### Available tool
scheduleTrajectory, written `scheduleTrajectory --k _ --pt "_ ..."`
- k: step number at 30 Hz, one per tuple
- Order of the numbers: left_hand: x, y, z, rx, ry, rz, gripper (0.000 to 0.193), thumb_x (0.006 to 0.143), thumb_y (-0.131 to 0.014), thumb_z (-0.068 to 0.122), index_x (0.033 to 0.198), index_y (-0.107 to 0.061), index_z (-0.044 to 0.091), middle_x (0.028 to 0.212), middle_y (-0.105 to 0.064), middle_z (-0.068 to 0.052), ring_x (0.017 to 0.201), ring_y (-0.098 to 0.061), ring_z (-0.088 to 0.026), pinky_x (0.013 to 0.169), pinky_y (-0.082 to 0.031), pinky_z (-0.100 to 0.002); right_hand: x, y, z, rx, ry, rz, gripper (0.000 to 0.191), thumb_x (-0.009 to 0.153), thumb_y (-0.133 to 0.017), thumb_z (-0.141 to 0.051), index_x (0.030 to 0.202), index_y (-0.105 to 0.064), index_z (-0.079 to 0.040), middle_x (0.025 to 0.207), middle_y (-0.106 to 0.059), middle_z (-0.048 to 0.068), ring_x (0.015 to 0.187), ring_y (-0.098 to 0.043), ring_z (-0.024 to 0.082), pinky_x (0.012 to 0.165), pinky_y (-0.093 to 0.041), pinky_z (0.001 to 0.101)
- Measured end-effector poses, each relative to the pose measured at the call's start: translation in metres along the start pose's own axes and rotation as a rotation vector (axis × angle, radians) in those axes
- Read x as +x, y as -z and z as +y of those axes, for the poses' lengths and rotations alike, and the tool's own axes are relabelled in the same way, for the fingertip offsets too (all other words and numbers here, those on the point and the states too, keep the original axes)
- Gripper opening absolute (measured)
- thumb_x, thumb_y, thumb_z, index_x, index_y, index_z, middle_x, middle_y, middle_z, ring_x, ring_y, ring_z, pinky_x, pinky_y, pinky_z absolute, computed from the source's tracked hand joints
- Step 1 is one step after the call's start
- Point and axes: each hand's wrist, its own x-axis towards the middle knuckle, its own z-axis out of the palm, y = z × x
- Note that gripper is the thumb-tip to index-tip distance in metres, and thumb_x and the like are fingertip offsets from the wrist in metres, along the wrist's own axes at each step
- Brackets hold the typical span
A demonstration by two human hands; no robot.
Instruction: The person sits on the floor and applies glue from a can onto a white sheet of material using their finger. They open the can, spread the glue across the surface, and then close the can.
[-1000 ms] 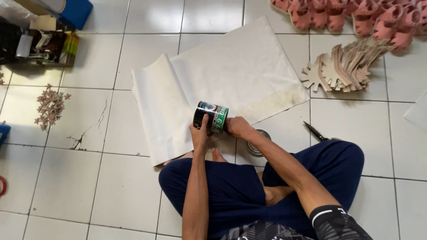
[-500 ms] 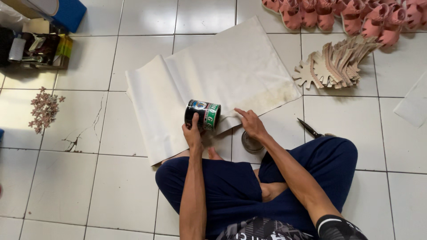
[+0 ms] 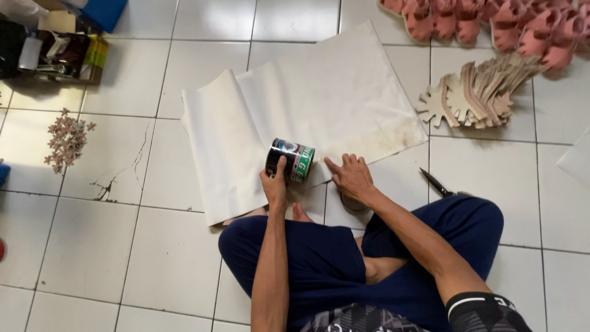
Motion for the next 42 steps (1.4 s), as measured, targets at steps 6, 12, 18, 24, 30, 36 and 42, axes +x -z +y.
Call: scheduleTrajectory --k 6,12,18,24,30,36,42 --pt "-0.002 0.0 0.002 0.052 0.045 0.017 0.077 0.077 -0.082 0.055 0.119 -0.055 -0.003 0.102 -0.061 -0.009 0.089 -0.059 -0.017 0.073 -0.052 -0.03 0.023 0.004 0.008 -0.078 0.051 0.002 0.066 0.094 -0.061 -0.035 0.157 -0.04 -0.032 0.104 -0.058 0.012 0.093 -0.053 0.027 0.079 -0.042 0.0422" --pt "-0.005 -0.002 0.009 0.06 0.032 0.031 0.075 0.078 -0.082 0.055 0.118 -0.055 -0.002 0.102 -0.063 -0.009 0.089 -0.061 -0.017 0.074 -0.053 -0.029 0.0 0.008 0.023 -0.135 0.245 -0.109 0.071 0.094 -0.06 -0.036 0.16 -0.034 -0.036 0.105 -0.061 0.014 0.091 -0.054 0.027 0.077 -0.042 0.0419" --pt "-0.01 -0.002 0.012 0.033 0.042 0.017 0.074 0.078 -0.081 0.053 0.118 -0.054 -0.003 0.101 -0.063 -0.009 0.088 -0.061 -0.017 0.073 -0.054 -0.03 -0.024 0.007 0.014 -0.109 0.193 -0.124 0.056 0.098 -0.055 -0.038 0.153 -0.045 -0.035 0.105 -0.061 0.015 0.091 -0.055 0.026 0.076 -0.043 0.041" --pt "-0.01 0.001 0.012 -0.034 0.033 0.023 0.07 0.079 -0.083 0.05 0.116 -0.056 -0.003 0.101 -0.062 -0.01 0.09 -0.06 -0.016 0.077 -0.053 -0.029 0.011 0.008 0.0 -0.043 0.122 -0.057 0.052 0.102 -0.048 -0.041 0.154 -0.045 -0.037 0.103 -0.061 0.015 0.09 -0.056 0.027 0.074 -0.043 0.0418" --pt "-0.005 -0.002 0.009 -0.134 0.01 0.066 0.068 0.077 -0.085 0.047 0.115 -0.058 -0.002 0.103 -0.063 -0.009 0.091 -0.061 -0.017 0.079 -0.053 -0.028 0.034 0.019 0.007 -0.124 0.199 -0.016 0.054 0.103 -0.048 -0.041 0.157 -0.043 -0.037 0.1 -0.06 0.012 0.091 -0.055 0.025 0.077 -0.042 0.0399" --pt "-0.006 -0.003 0.006 -0.104 0.054 0.074 0.072 0.074 -0.086 0.047 0.116 -0.056 -0.002 0.101 -0.062 -0.009 0.087 -0.061 -0.017 0.072 -0.054 -0.03 0.01 0.016 0.016 -0.122 0.315 -0.121 0.053 0.101 -0.049 -0.041 0.154 -0.043 -0.041 0.099 -0.061 0.013 0.088 -0.056 0.025 0.076 -0.042 0.0402" --pt "-0.008 -0.003 0.007 -0.077 0.049 0.064 0.075 0.074 -0.086 0.049 0.119 -0.055 -0.003 0.102 -0.063 -0.009 0.088 -0.061 -0.016 0.075 -0.054 -0.029 -0.038 0.003 0.003 -0.012 0.258 -0.026 0.053 0.098 -0.054 -0.039 0.151 -0.047 -0.035 0.101 -0.061 0.015 0.093 -0.057 0.028 0.077 -0.044 0.0413"
